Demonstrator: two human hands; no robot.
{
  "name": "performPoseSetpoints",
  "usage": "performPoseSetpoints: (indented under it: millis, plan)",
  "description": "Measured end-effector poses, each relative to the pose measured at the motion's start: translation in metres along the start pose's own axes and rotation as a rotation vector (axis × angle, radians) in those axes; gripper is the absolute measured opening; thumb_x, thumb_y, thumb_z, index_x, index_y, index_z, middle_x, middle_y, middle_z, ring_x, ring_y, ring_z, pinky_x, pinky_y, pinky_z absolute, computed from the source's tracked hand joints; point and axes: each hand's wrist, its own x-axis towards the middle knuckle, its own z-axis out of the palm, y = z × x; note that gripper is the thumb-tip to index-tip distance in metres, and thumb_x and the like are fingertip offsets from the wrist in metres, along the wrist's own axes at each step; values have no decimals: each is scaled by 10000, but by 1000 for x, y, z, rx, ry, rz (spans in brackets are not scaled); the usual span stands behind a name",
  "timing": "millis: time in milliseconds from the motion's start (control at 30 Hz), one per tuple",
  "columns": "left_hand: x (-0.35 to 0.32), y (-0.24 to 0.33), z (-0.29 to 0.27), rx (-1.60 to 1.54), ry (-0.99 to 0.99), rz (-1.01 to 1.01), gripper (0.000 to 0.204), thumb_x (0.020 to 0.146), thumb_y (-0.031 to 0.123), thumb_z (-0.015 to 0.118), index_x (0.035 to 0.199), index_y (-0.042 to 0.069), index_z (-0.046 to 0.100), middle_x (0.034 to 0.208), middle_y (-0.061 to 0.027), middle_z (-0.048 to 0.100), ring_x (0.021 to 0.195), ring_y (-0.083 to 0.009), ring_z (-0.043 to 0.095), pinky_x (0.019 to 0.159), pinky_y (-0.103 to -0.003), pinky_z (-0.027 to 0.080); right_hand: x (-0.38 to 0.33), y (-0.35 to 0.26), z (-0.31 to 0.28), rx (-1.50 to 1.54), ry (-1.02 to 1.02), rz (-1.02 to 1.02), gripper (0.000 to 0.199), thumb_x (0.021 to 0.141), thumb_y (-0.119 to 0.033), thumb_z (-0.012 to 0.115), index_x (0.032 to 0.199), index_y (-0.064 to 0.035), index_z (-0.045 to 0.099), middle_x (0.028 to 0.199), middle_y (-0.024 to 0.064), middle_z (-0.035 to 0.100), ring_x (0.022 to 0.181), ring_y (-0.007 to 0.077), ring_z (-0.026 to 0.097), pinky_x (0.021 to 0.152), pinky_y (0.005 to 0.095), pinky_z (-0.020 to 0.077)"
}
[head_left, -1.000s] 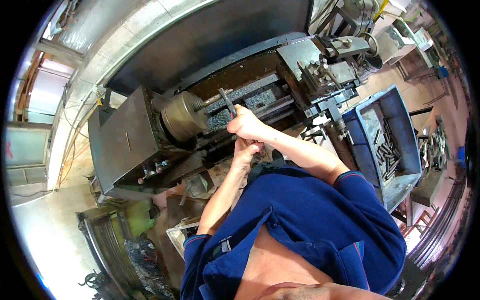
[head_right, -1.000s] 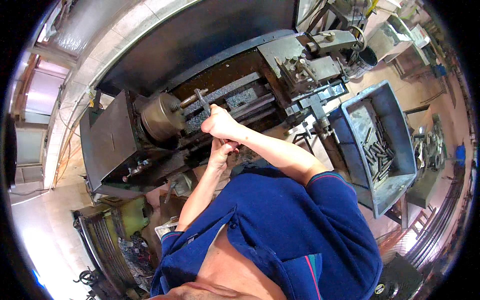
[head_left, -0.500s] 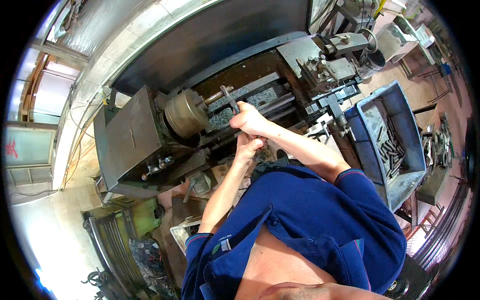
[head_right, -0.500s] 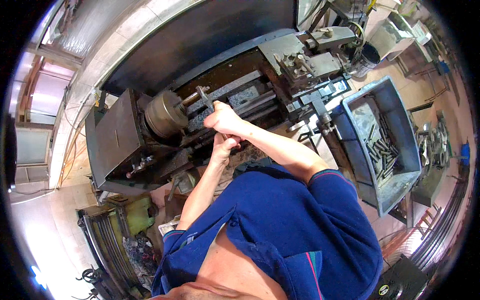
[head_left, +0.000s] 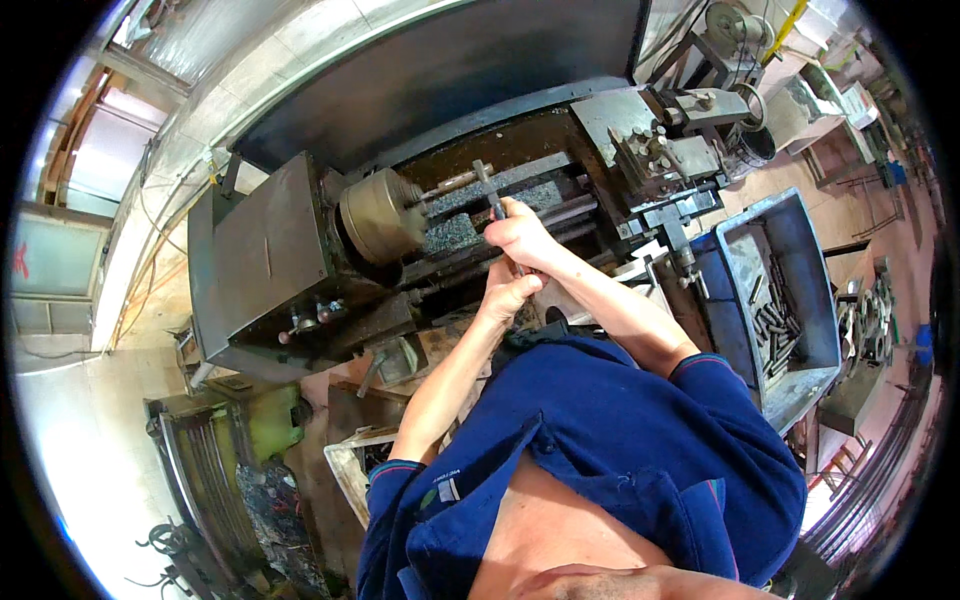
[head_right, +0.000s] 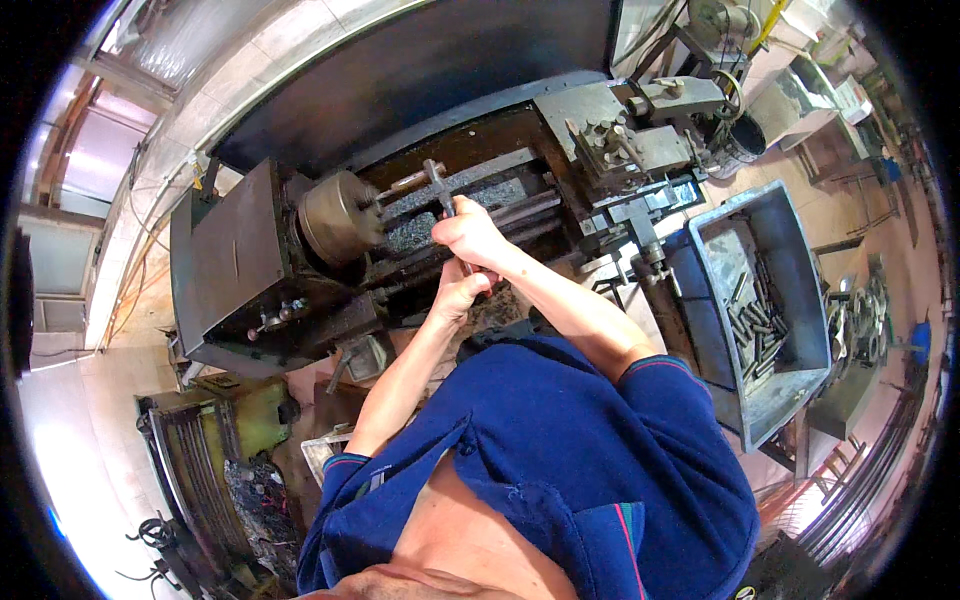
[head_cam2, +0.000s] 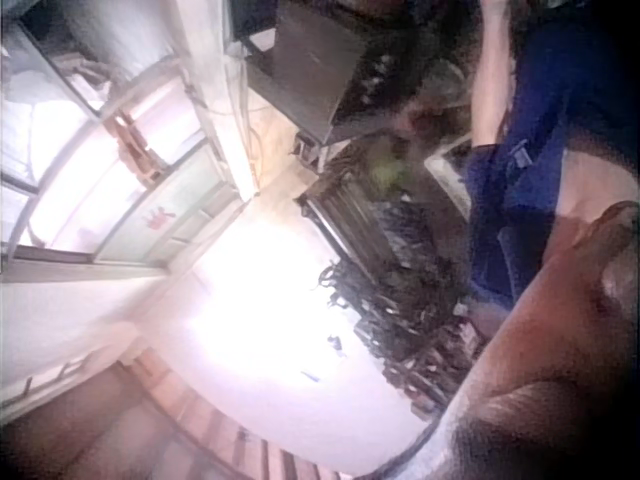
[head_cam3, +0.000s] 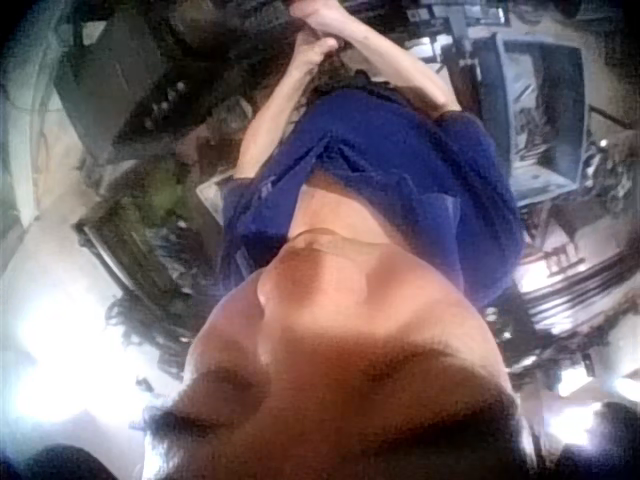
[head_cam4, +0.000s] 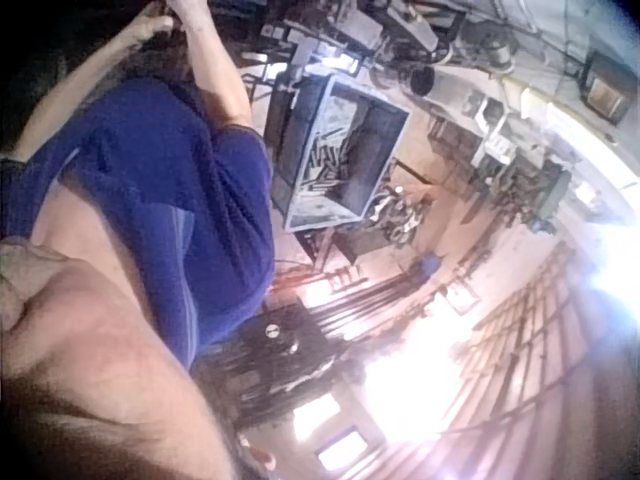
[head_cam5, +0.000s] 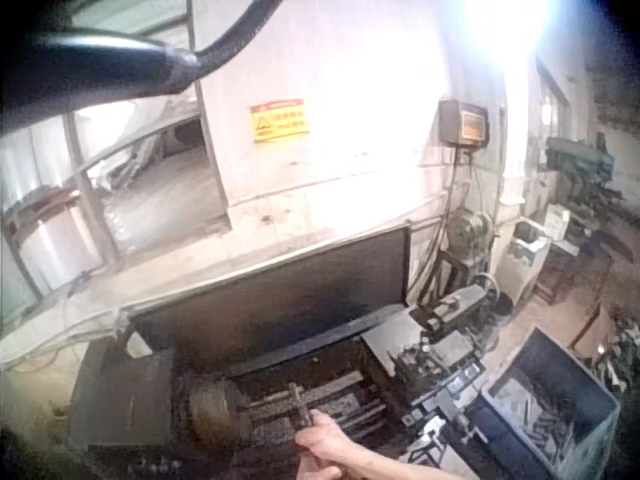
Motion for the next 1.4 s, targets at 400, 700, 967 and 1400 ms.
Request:
performPoseSetpoints:
  millis: [400,700,967,1400]
  plan:
    - [10,3,2,-19,-146,-120,614,590,249,755,1058,-37,479,909,-73,568,831,-154,563,719,-255,465,-2,4,-15,89,21,-33,156,610,-98,562,707,-16,471,624,23,459,617,118,431,528,286,367]
    - [8,14,34,653,-183,-146,816,495,229,772,1168,-20,383,987,-127,561,890,-175,564,768,-298,458,-48,26,-45,440,143,-222,296,607,67,497,881,-45,484,732,22,496,636,125,490,535,258,406]
    - [-15,-8,67,1036,-120,459,905,434,286,794,1160,-47,370,1027,-195,459,965,-368,464,812,-430,412,-127,47,-79,486,391,-193,453,601,36,483,1045,-25,546,692,-18,512,593,71,462,523,206,360]
    - [-61,0,123,900,-384,361,745,592,303,739,1187,-28,439,1040,-161,539,926,-280,548,782,-364,449,-196,72,-133,673,601,40,139,823,-212,522,854,-92,585,584,-49,460,410,42,323,352,189,215]
